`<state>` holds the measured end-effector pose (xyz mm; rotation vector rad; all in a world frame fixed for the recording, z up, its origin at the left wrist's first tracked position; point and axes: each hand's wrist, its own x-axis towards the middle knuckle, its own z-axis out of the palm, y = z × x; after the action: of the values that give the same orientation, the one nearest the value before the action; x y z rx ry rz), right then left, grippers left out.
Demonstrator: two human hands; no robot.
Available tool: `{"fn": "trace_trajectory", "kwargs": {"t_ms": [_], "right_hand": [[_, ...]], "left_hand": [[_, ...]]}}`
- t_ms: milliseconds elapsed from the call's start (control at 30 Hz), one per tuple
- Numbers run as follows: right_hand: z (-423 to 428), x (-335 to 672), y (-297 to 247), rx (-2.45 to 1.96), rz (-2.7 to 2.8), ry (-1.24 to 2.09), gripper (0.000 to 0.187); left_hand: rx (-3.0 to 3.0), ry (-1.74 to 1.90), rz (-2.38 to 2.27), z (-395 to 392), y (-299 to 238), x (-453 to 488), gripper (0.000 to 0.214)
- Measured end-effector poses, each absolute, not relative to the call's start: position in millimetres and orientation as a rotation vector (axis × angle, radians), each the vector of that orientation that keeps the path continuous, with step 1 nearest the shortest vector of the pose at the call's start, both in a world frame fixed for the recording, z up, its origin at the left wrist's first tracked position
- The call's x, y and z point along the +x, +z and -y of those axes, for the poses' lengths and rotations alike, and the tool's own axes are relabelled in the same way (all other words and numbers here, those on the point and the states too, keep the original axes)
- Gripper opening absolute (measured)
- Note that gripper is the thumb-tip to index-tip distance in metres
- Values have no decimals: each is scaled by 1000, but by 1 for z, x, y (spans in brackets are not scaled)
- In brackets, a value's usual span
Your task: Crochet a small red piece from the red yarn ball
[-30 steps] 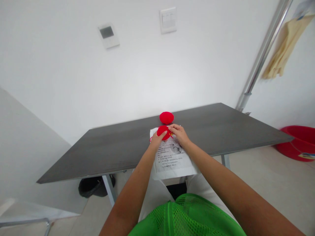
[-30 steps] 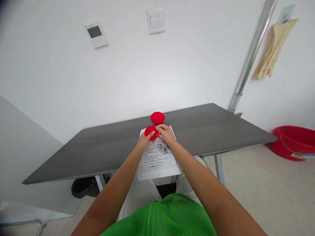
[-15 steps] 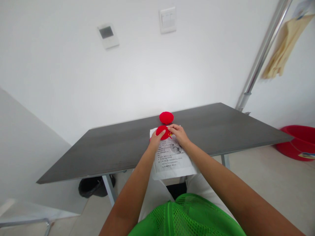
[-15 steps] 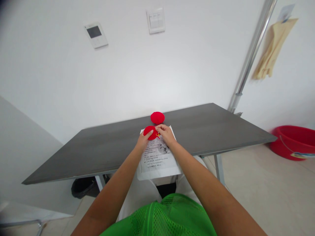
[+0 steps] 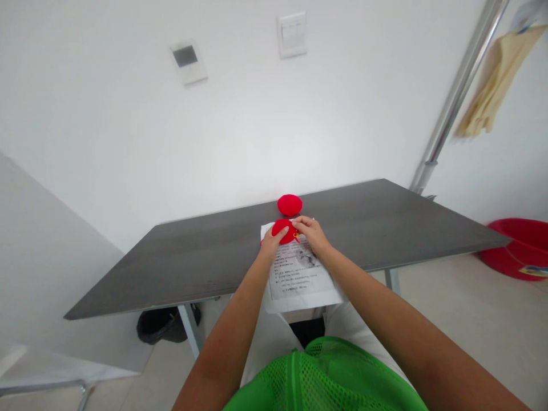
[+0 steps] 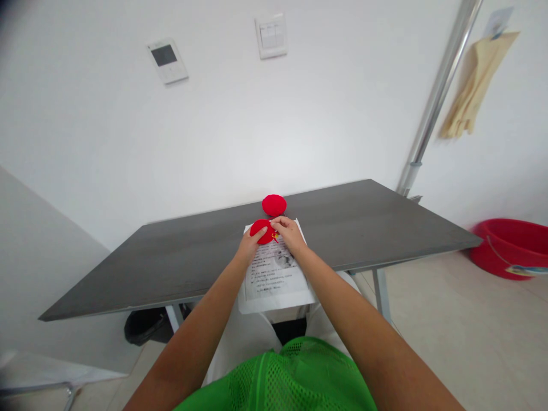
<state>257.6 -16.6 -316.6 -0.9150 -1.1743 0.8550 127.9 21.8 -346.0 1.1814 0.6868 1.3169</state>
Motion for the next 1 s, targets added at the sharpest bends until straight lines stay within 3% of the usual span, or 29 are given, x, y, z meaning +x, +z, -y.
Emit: {"fn": "trace_trajectory", "kwargs": {"t_ms": [1000], "right_hand": [[19, 257, -315, -914, 1155, 885, 13]], "left_hand": [[1103, 1279, -650, -14, -337, 127, 43]]}}
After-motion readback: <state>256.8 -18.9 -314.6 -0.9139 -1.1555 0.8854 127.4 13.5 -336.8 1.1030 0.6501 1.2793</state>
